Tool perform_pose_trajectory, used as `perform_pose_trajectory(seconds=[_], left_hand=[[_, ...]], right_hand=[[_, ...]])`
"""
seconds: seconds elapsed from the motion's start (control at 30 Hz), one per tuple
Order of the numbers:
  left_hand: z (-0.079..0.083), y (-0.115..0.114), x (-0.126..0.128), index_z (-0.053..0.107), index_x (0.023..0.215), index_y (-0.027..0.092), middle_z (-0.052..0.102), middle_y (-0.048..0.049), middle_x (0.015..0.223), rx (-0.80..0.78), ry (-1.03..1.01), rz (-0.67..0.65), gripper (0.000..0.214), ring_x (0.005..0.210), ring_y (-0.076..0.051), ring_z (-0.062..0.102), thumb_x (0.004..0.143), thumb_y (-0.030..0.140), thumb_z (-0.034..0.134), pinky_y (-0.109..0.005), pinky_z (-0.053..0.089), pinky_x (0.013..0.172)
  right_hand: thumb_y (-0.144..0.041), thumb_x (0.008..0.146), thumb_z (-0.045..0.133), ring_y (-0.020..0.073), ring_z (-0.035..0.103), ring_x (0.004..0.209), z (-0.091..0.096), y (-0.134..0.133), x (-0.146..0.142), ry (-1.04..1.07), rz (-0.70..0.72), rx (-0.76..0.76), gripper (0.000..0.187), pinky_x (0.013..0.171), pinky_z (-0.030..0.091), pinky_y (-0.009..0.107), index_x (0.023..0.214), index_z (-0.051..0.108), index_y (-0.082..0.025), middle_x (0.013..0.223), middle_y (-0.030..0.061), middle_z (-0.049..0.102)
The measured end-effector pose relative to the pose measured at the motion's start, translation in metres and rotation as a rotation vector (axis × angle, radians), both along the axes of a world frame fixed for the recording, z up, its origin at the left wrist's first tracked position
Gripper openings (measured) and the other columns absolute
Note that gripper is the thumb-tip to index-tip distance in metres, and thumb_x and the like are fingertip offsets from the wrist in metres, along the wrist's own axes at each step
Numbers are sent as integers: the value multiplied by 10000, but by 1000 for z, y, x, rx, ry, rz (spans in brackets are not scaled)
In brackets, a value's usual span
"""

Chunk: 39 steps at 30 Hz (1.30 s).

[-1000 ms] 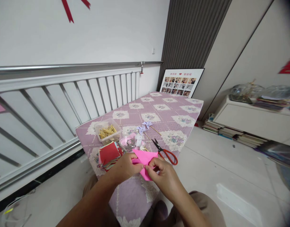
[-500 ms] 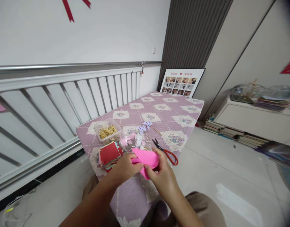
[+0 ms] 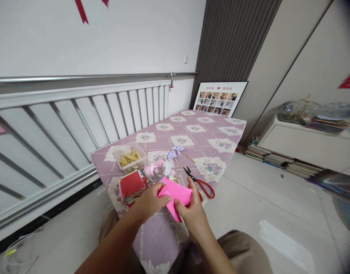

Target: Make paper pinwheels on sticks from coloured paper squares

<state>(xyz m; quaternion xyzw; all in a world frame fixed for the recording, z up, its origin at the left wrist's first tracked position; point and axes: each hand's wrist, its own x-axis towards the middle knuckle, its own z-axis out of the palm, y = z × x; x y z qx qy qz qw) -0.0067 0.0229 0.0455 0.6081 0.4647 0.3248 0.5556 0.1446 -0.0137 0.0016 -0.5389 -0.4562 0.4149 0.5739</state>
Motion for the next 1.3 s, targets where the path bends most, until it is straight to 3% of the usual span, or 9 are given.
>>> perform_pose_trajectory(seconds=[0.17,0.3,0.4,0.53,0.73,0.9,1.03,1.17,1.3], left_hand=[[-39,-16,0,601,1116,183,646,-100,1072,-258,-643,100,423,888,-197,584,786,447,635,-302,439,762],[-66,-42,21,637,1052,192,674,-97,1040,-358,-781,219,405,893,-191,609,740,441,712,-286,440,756],[-62,-52,40,673,999,173,685,-89,999,-337,-808,325,426,857,-177,613,656,395,794,-275,443,749],[-49,-46,55,689,869,142,696,-67,838,-318,-800,463,385,774,-171,620,590,364,833,-278,449,737],[-52,-39,60,657,741,130,677,-37,734,-324,-792,575,321,696,-143,601,556,312,845,-275,452,723],[-47,-39,63,634,698,138,646,-4,676,-330,-808,574,259,638,-115,566,571,275,813,-249,435,680],[-42,-33,55,625,682,159,611,25,633,-319,-786,558,203,609,-110,536,567,232,775,-237,414,643],[-42,-21,39,608,651,177,561,43,601,-283,-724,501,153,564,-104,478,569,229,726,-235,381,588],[-41,-14,27,564,605,184,502,48,572,-284,-646,393,138,535,-104,433,596,238,691,-241,352,551]], right_hand=[[-238,708,680,161,642,769,-16,4,-2,202,-113,-16,881,728,535,275,1479,255,-203,1052,50,681],[-271,729,679,169,650,831,-19,5,-7,257,-151,-31,866,773,532,281,1478,249,-205,1130,74,661],[-285,743,674,171,651,838,-20,4,-11,260,-166,-38,857,761,536,277,1477,239,-204,1160,89,643],[-299,767,671,181,653,887,-25,2,-14,226,-158,-19,834,817,527,306,1475,237,-222,1200,98,625],[-295,767,674,187,644,938,-25,-2,-14,146,-205,-15,781,864,498,308,1450,301,-222,1231,92,624],[-308,783,674,174,646,877,-22,-4,-17,229,-156,-13,778,813,517,287,1453,285,-229,1125,63,665],[-364,794,684,177,637,888,-22,-6,-9,352,-37,-8,756,788,530,296,1438,303,-259,1135,55,645],[-451,871,590,167,618,897,-26,-6,17,366,-6,-11,561,762,525,282,1377,391,-313,1057,25,645],[-409,880,594,169,607,944,-27,-4,41,259,52,47,348,769,513,272,1209,543,-310,1065,27,644]])
